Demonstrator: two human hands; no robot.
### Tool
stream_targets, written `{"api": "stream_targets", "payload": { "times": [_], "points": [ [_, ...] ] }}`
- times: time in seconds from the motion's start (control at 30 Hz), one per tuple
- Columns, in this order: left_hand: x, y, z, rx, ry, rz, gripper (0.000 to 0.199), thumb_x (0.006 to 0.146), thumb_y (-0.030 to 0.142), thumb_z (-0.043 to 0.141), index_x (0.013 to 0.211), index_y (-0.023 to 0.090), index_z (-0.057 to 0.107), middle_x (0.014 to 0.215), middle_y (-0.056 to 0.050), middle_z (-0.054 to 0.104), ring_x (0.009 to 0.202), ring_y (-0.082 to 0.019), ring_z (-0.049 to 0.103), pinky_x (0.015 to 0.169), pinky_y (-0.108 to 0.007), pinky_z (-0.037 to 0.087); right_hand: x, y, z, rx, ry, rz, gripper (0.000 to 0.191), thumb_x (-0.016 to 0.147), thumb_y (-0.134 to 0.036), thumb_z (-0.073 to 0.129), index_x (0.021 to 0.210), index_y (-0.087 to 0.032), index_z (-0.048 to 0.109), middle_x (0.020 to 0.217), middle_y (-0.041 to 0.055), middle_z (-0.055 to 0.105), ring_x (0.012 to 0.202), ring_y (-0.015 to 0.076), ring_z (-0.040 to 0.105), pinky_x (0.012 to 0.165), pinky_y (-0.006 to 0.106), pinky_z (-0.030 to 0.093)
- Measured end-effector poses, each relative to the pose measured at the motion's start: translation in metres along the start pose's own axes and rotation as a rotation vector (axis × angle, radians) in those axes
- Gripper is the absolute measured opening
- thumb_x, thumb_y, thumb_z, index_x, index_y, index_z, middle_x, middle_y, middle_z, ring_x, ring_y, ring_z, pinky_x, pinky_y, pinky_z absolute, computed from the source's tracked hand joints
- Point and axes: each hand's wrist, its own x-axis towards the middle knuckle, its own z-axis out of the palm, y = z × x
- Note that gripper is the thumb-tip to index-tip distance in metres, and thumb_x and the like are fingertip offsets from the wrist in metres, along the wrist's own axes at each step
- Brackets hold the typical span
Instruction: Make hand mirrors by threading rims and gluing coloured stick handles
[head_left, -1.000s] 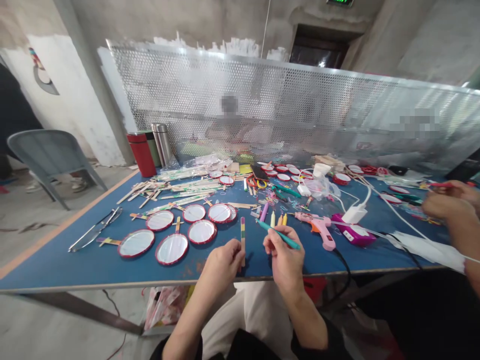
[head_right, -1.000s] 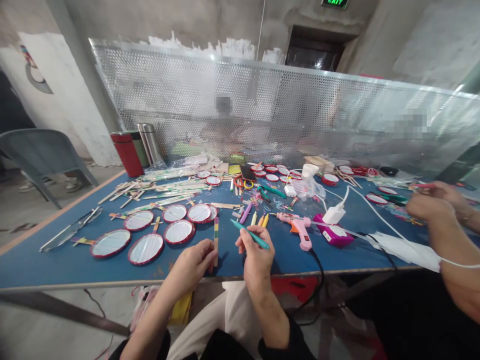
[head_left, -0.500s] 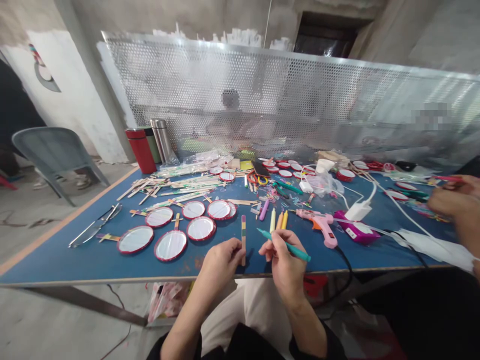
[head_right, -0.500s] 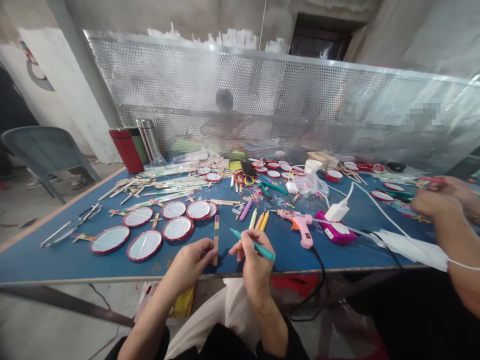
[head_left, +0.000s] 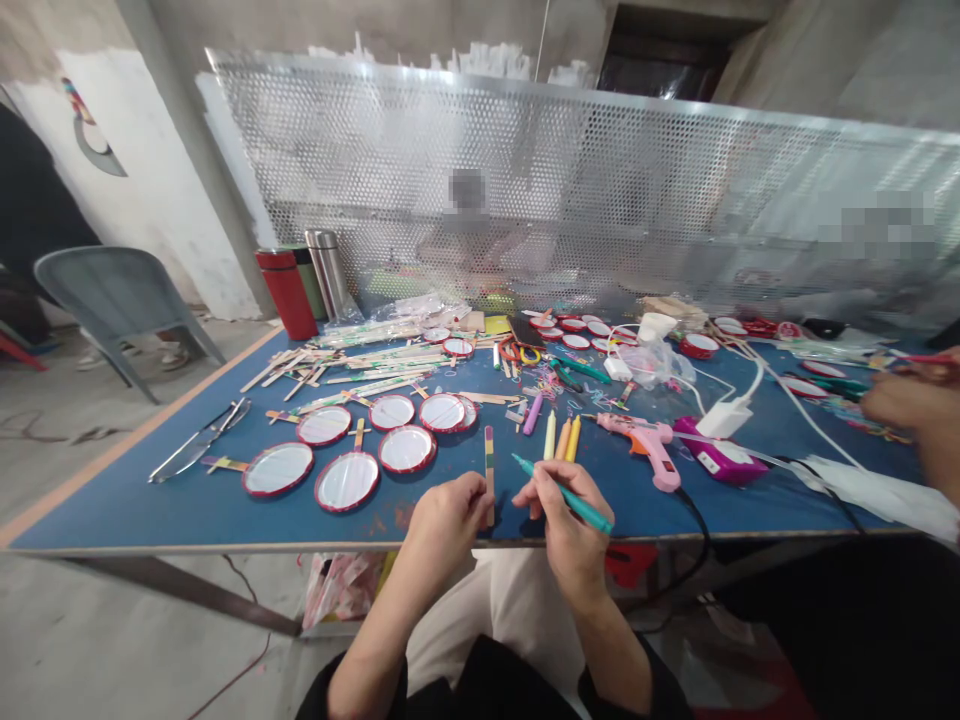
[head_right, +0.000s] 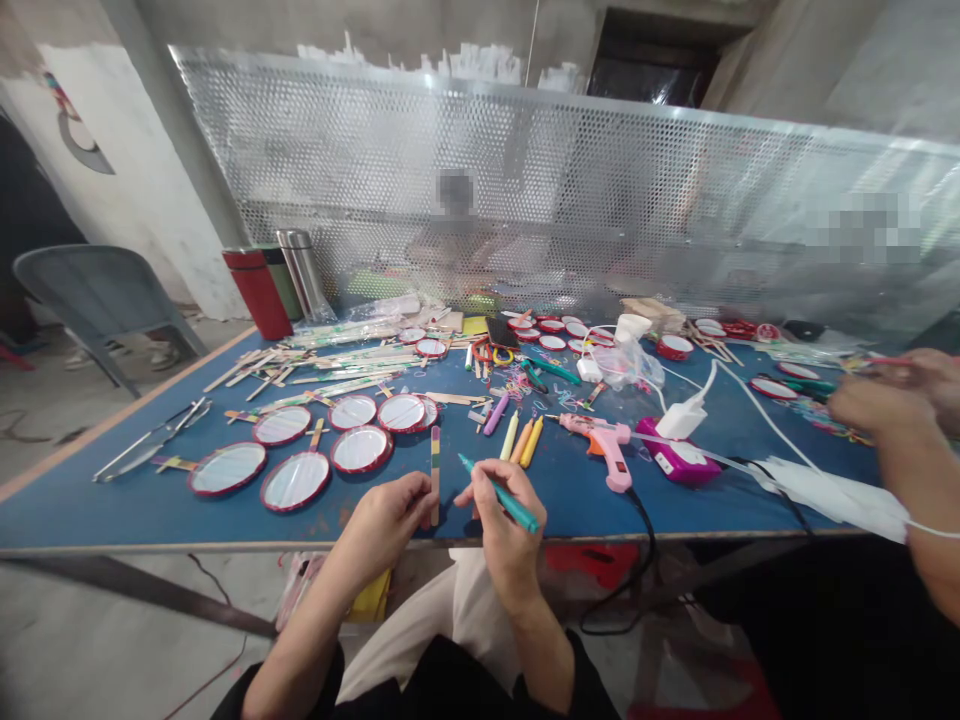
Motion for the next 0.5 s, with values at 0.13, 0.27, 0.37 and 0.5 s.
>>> {"api": "stream_targets", "payload": {
  "times": [0.13,0.27,0.37,0.5],
  "points": [
    [-0.001,-0.001,0.0,0.012,0.011,-0.006,0.022,0.088,0.024,0.042,0.067,0.022,0.05,0.064,0.0,0.064,0.059,-0.014,0.058,0.059,-0.022,0.037,-0.002,0.001,0.0,-0.033,0.004,-0.022,0.011,0.088,-0.029,0.061,0.087,-0.019,0.064,0.06,-0.0019,0.067,0.049,0.0121,0.058,0.048,0.023,0.047],
    [-0.002,0.0,-0.001,-0.003,-0.002,-0.01,0.023,0.088,0.025,0.041,0.067,0.022,0.05,0.066,-0.001,0.065,0.061,-0.015,0.059,0.06,-0.023,0.037,-0.004,0.002,0.001,-0.058,-0.015,-0.031,0.01,0.089,-0.029,0.06,0.088,-0.02,0.064,0.06,-0.0025,0.066,0.049,0.0121,0.059,0.049,0.022,0.048],
    [-0.002,0.001,-0.001,-0.01,-0.01,-0.01,0.025,0.089,0.027,0.039,0.067,0.022,0.049,0.066,-0.001,0.065,0.061,-0.016,0.059,0.06,-0.024,0.037,0.0,0.0,-0.004,-0.097,-0.104,-0.018,0.01,0.089,-0.029,0.059,0.092,-0.021,0.063,0.063,-0.0022,0.067,0.051,0.0127,0.061,0.049,0.022,0.048],
    [-0.001,-0.001,-0.001,-0.033,-0.034,-0.002,0.025,0.09,0.028,0.038,0.067,0.023,0.047,0.065,-0.001,0.064,0.061,-0.016,0.059,0.06,-0.024,0.037,0.024,0.0,-0.029,-0.412,-0.17,-0.286,0.012,0.091,-0.024,0.056,0.099,-0.021,0.063,0.085,0.0039,0.07,0.075,0.0176,0.067,0.071,0.029,0.053]
  ]
}}
